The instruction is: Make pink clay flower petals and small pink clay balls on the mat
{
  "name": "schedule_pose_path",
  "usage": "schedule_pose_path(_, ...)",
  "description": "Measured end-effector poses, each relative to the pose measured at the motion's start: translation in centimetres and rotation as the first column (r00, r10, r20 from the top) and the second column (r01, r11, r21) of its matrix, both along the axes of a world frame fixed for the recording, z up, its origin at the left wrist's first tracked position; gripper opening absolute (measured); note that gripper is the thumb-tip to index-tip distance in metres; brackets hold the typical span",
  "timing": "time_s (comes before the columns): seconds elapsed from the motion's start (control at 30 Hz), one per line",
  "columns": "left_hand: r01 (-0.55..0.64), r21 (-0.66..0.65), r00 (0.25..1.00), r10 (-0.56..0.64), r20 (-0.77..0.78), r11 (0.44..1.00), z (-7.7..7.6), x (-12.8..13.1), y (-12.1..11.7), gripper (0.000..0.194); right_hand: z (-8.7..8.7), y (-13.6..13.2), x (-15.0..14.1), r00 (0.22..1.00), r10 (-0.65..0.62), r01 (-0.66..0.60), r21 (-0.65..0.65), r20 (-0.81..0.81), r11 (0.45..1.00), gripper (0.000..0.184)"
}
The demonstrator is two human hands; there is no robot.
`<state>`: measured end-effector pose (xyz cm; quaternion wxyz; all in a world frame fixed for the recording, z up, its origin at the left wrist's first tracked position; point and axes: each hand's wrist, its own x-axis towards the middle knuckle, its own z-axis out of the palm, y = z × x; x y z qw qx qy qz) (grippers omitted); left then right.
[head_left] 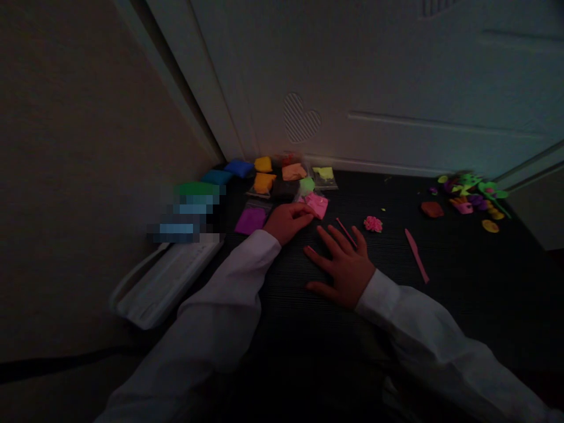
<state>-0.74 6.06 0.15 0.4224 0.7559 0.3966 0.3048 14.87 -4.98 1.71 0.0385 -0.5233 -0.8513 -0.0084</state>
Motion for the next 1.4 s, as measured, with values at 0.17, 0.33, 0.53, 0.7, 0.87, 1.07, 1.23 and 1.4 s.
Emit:
schedule_pose_path(0.17,-0.005,0.01,1.0,0.005,-0.015,1.0,-0.15,-0.02,0.07,0.022,0.11,-0.02,-0.08,0.996,-0.088,0.088,0.013,-0.005,0.996,0.058)
schedule_pose_path(0.33,0.002,-0.009,1.0,-0.002,0.001,1.0,-0.34,-0.11,0.13,0.022,0.06,-0.13,-0.13,1.0,-0.017,0.017,-0.001,-0.003,1.0,0.059)
schedule_pose_path(0.53,-0.001,-0.028,1.0,0.001,-0.002,1.0,-0.22,-0.11,0.06,0.022,0.09,-0.22,-0.16,0.999,-0.05,0.05,0.007,-0.01,0.999,0.06)
schedule_pose_path(0.7,-0.009,-0.009,1.0,0.009,0.003,1.0,-0.01,-0.04,-0.02,0.022,0.19,-0.31,-0.35,0.998,-0.066,0.066,0.006,0.0,0.998,0.06)
schedule_pose_path(0.87,-0.007,-0.027,1.0,0.007,0.008,1.0,0.09,-0.05,-0.07,0.022,0.31,-0.33,-0.44,1.0,-0.013,0.013,-0.002,0.015,1.0,0.062)
schedule_pose_path(1.07,-0.01,-0.038,1.0,0.01,-0.014,0.999,0.05,-0.06,-0.09,0.022,0.31,-0.3,-0.42,0.995,-0.097,0.097,0.017,0.006,0.995,0.062)
schedule_pose_path(1.23,-0.001,-0.038,1.0,0.001,0.013,0.999,-0.1,-0.07,-0.04,0.022,0.14,-0.65,-0.82,0.999,-0.037,0.037,-0.001,-0.002,0.999,0.065)
schedule_pose_path(1.4,-0.007,-0.026,1.0,0.007,-0.012,1.0,-0.15,-0.11,0.0,0.023,0.1,-0.2,-0.07,0.991,-0.135,0.135,0.032,-0.006,0.99,0.063)
